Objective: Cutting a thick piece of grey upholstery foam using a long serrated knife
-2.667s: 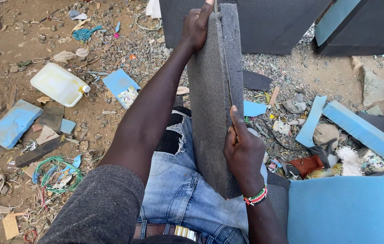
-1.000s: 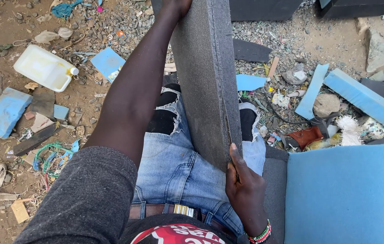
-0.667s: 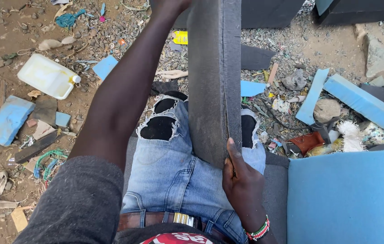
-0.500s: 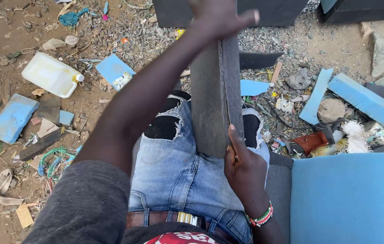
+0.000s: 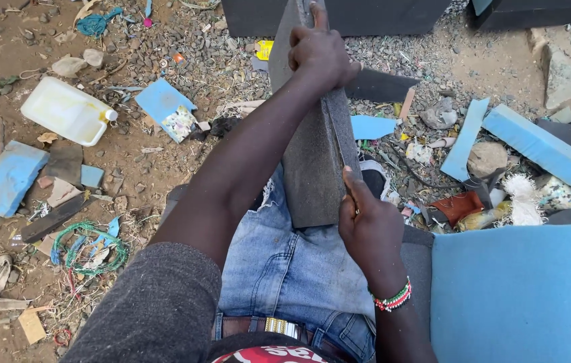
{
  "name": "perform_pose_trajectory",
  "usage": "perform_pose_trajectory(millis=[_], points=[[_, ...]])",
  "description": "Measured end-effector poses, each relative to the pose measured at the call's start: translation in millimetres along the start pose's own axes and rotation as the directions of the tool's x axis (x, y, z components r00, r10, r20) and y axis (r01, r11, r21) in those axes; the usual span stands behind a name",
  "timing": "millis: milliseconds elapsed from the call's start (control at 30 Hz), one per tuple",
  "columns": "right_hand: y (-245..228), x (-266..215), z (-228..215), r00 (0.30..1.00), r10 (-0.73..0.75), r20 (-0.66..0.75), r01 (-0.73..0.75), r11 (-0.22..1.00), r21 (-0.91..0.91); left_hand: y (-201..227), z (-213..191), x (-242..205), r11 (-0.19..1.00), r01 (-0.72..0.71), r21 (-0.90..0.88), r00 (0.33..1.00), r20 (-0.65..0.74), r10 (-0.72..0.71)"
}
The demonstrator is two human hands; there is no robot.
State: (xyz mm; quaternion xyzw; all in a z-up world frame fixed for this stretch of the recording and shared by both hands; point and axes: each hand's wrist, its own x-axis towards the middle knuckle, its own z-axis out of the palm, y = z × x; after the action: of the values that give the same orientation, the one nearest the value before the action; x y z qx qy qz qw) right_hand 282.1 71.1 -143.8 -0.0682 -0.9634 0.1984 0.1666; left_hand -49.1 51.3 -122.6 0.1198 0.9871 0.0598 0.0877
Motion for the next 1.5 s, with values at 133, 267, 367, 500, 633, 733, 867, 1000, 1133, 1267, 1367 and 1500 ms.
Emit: perform_pose_trajectory(millis=[133,267,367,500,633,733,867,1000,1133,1267,1367,1500], points=[[0.8,10.4,-1.2,0.999,0.007,0.036,-0.007,1.0,-0.005,-6.6,9.3,9.0,1.0,0.019,-0.003,0.999,-0.04,-0.019],[1.0,9.9,-7.4,0.992,0.043,0.119,-0.041,0.999,-0.016,-7.4,22.8,21.9,0.999,0.035,0.022,0.998,-0.052,-0.034],[2.0,3.0,-8.5,0.993,0.052,0.106,-0.047,0.998,-0.045,-5.9,9.5,12.8,0.999,0.001,0.045,1.0,0.029,-0.002],[-1.2,-7.3,-17.0,0.985,0.088,0.148,-0.081,0.995,-0.054,-2.4,13.0,13.0,1.0,0.017,-0.008,0.999,-0.029,-0.017],[4.3,-20.8,-22.2,0.981,0.095,0.167,-0.081,0.993,-0.087,-0.7,11.0,10.5,0.999,-0.002,0.038,1.0,-0.003,0.002],[5.3,-28.7,-26.3,0.981,0.093,0.171,-0.074,0.991,-0.11,-2.5,12.5,11.3,1.0,-0.01,0.025,1.0,-0.008,0.011],[4.7,-40.5,-32.4,0.975,0.104,0.196,-0.092,0.993,-0.073,-2.4,11.1,11.1,1.0,-0.005,0.001,1.0,0.005,0.005],[2.7,-50.7,-40.1,0.981,0.053,0.185,-0.05,0.999,-0.022,-0.3,18.9,18.3,1.0,0.003,0.028,1.0,-0.022,-0.003],[2.6,-62.2,-44.2,0.977,0.083,0.198,-0.085,0.996,0.002,5.3,23.8,24.0,0.998,0.004,0.069,1.0,0.011,-0.005],[5.0,-75.5,-50.1,0.968,0.121,0.219,-0.124,0.992,-0.002,9.6,35.7,37.4,0.999,-0.003,0.052,1.0,-0.002,0.004],[2.6,-84.6,-57.0,0.955,0.167,0.246,-0.169,0.985,-0.01,11.5,42.1,41.3,0.996,0.024,0.082,0.999,-0.041,-0.021],[4.2,-97.4,-61.3,0.952,0.178,0.25,-0.179,0.984,-0.019,14.0,47.8,47.2,0.998,0.034,0.061,0.999,-0.022,-0.033]])
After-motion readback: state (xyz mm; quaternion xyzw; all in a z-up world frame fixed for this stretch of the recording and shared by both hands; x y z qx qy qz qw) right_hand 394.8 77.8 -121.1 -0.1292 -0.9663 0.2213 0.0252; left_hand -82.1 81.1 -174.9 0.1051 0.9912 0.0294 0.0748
